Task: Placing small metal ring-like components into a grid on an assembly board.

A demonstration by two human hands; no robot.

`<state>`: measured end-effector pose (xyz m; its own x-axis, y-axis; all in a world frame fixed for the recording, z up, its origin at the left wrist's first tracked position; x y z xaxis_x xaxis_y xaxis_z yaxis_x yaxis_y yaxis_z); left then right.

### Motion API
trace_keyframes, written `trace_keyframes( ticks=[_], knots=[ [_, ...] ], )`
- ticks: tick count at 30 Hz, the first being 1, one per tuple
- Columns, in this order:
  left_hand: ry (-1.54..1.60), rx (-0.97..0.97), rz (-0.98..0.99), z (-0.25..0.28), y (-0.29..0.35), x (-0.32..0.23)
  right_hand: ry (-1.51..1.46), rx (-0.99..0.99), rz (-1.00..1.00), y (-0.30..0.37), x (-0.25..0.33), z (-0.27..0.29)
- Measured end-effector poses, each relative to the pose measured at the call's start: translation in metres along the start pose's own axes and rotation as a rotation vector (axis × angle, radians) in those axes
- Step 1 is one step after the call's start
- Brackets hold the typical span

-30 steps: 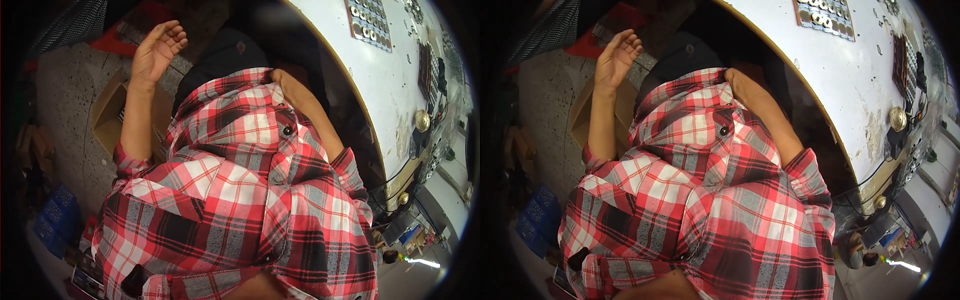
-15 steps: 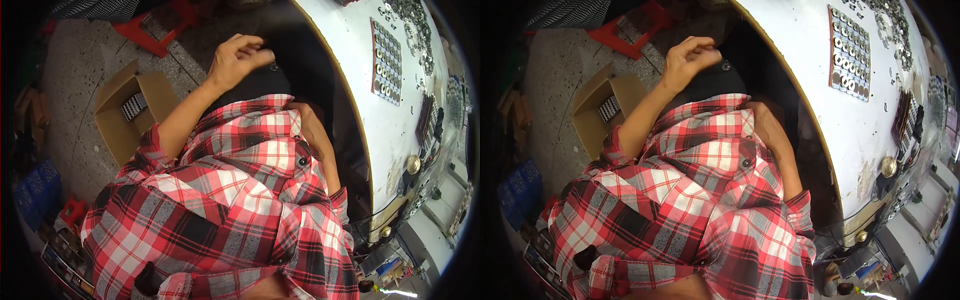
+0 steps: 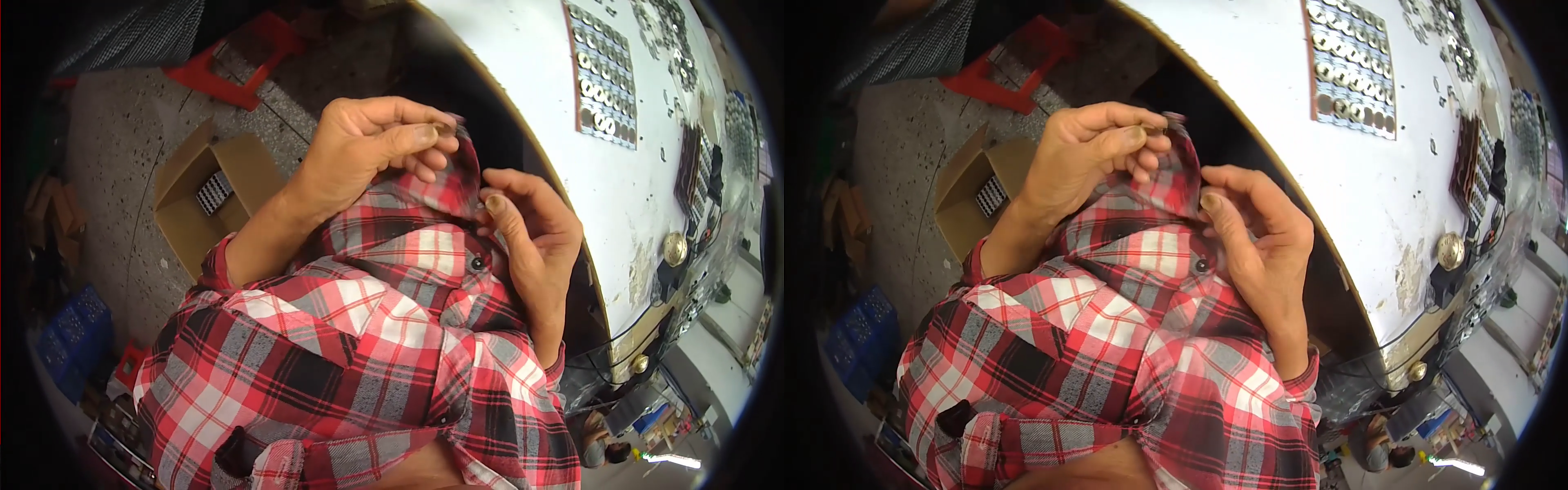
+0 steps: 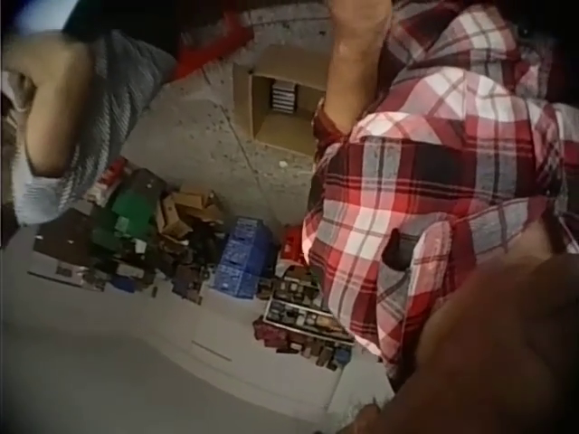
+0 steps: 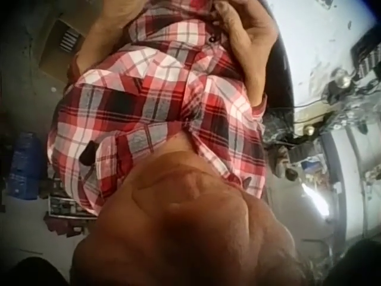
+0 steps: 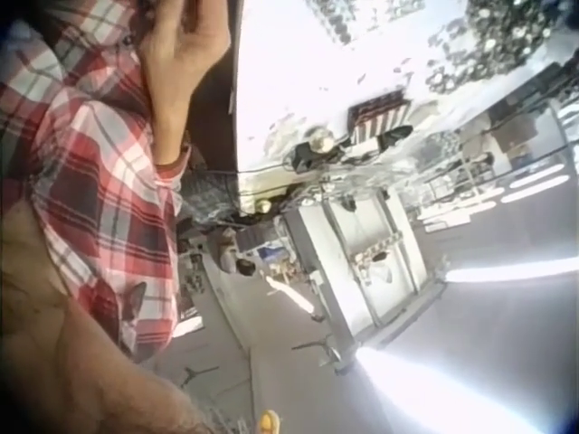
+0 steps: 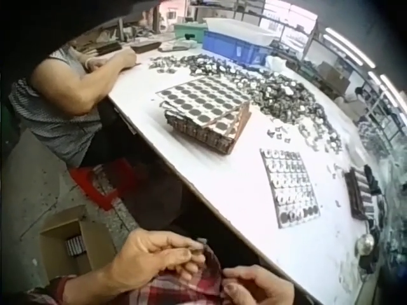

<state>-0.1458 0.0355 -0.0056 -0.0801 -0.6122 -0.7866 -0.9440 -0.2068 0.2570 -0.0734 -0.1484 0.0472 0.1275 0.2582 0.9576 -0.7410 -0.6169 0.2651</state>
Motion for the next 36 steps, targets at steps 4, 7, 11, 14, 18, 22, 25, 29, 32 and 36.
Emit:
trace_keyframes(
  ticks=[4,7,11,14,18,22,25,29,32,36],
  knots=[
    [-0.004,0.049,0.073,-0.03,-0.004,-0.003,-0.236,-0.087,0.061,-0.01,0.003,0.007],
    [0.001,0.102,0.108,-0.049,-0.009,-0.005,-0.397,-0.077,0.106,-0.013,0.007,0.008],
    [-0.017,0.146,0.116,-0.068,-0.018,-0.009,-0.448,-0.06,0.217,-0.013,0.017,0.026],
    [0.006,0.21,0.208,-0.079,-0.024,-0.006,-0.405,-0.071,0.152,-0.013,0.023,0.035],
    [0.034,0.211,0.256,-0.086,-0.031,0.0,-0.466,-0.132,0.071,-0.019,0.034,0.049],
    [-0.177,0.187,0.122,-0.094,-0.034,-0.007,-0.293,-0.08,0.102,-0.028,0.04,0.07],
    [-0.782,0.252,-0.358,-0.098,-0.045,-0.039,0.037,-0.236,0.24,-0.041,0.058,0.102],
    [-1.348,0.104,-1.002,-0.117,-0.053,-0.077,0.185,-0.231,0.233,-0.059,0.062,0.105],
    [-1.394,0.048,-0.949,-0.117,-0.071,-0.076,0.241,-0.163,0.24,-0.063,0.055,0.093],
    [-1.435,0.028,-0.912,-0.117,-0.085,-0.075,0.489,-0.14,0.46,-0.065,0.058,0.087]
  ],
)
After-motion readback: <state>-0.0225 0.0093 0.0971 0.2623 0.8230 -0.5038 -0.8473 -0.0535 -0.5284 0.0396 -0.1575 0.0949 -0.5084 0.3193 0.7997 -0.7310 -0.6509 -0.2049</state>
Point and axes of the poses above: each hand's wrist, its own y-axis away from the middle knuckle, its own z-axis out of the back of the hand, x = y × z, the point moved 7 cm from there along -y, towards the middle knuckle, and after that the axes turned 3 degrees about z, right-handed, at the moved point
